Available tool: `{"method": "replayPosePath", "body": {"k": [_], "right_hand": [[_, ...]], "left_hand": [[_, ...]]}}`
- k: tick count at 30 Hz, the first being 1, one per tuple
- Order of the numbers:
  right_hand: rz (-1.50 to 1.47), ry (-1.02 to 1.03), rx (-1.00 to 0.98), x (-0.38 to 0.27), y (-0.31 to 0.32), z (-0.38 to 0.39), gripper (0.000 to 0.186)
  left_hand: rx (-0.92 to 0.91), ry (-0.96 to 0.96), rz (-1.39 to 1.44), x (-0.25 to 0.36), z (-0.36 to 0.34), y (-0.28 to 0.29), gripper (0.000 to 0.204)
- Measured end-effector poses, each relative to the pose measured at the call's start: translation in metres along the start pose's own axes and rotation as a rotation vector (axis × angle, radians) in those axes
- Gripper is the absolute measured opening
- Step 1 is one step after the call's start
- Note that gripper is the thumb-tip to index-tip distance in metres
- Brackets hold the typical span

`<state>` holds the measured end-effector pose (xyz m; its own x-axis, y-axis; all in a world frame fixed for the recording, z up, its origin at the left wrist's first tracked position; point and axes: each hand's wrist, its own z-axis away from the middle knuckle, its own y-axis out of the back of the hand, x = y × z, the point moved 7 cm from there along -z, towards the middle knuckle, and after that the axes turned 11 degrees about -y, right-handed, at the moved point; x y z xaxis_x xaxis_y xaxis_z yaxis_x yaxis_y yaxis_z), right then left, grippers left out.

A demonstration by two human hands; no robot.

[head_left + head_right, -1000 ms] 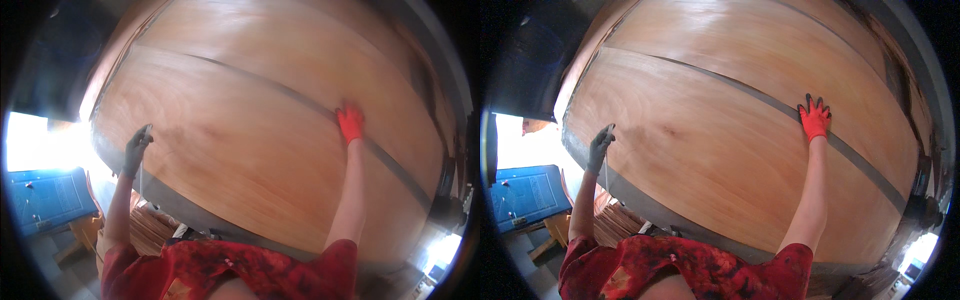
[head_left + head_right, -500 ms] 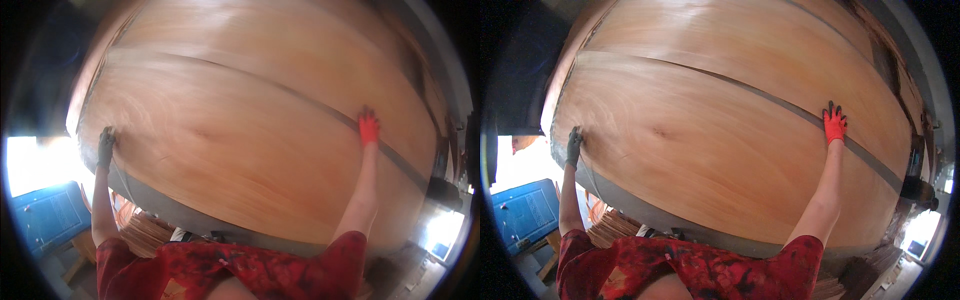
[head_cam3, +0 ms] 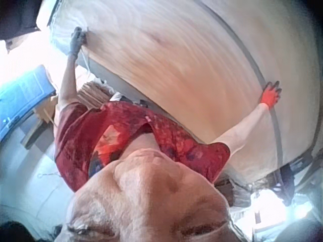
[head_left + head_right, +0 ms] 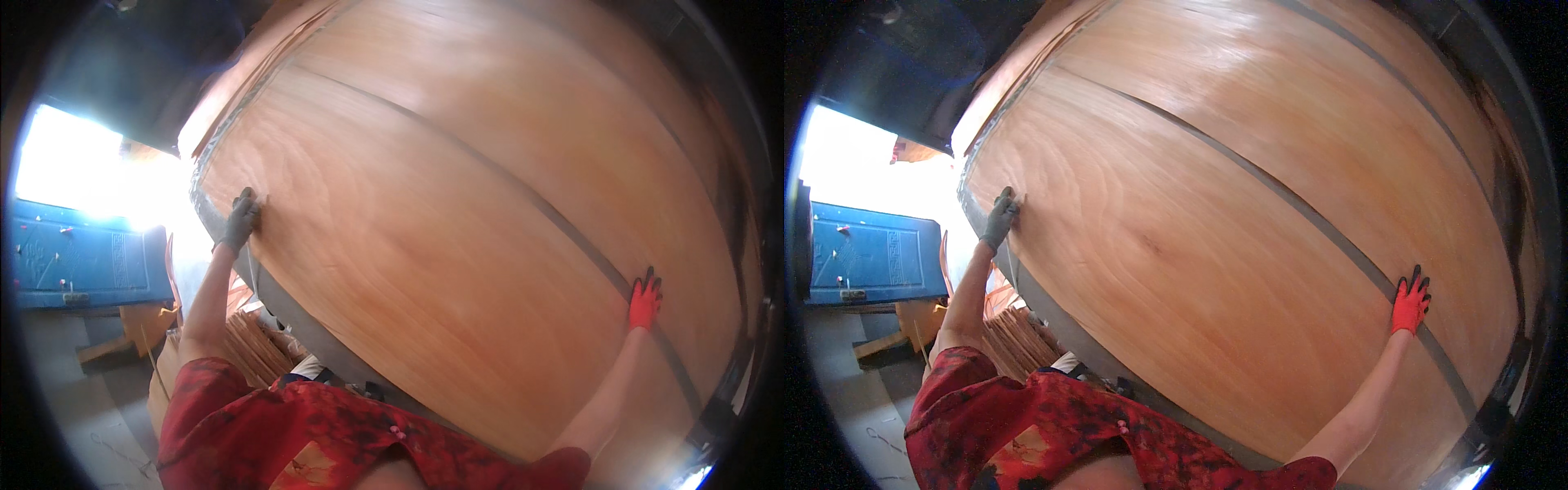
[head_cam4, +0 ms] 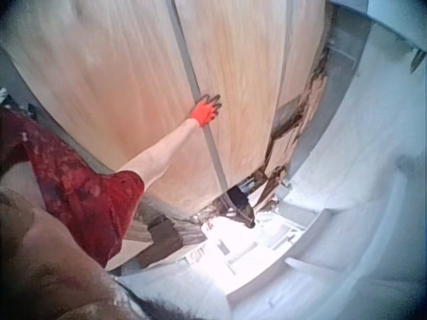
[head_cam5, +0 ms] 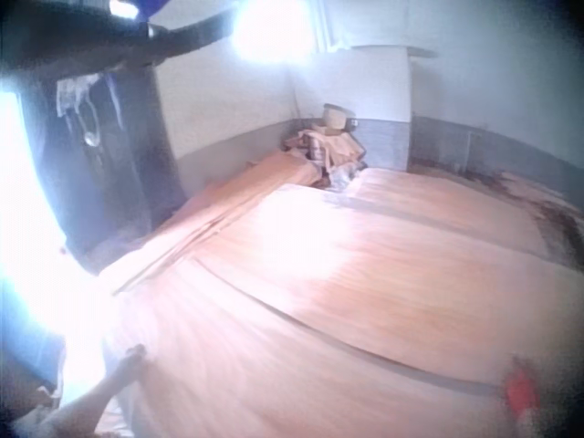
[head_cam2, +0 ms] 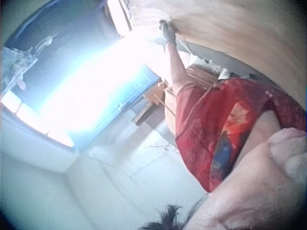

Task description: The person applies adhesive to wood veneer sheets, places them on a panel, and uses a block to press them down, then trims the edges with a knife.

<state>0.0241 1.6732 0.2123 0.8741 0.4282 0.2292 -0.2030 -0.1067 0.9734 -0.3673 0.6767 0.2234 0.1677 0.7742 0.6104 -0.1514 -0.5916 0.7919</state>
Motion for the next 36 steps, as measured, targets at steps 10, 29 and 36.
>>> {"method": "replayPosePath", "body": {"k": [10, 29, 36], "right_hand": [[0.047, -0.005, 0.034, 0.005, 0.018, 0.067, 0.059], [0.158, -0.042, 0.175, 0.033, 0.035, 0.132, 0.058], [0.094, -0.096, 0.09, 0.05, 0.023, 0.158, 0.06]], "left_hand": [[0.015, -0.074, -0.046, -0.005, 0.011, 0.0, 0.013], [0.014, -0.083, -0.068, -0.01, 0.06, 0.014, 0.012], [0.008, 0.016, 0.119, -0.034, 0.079, 0.016, 0.017]]}}
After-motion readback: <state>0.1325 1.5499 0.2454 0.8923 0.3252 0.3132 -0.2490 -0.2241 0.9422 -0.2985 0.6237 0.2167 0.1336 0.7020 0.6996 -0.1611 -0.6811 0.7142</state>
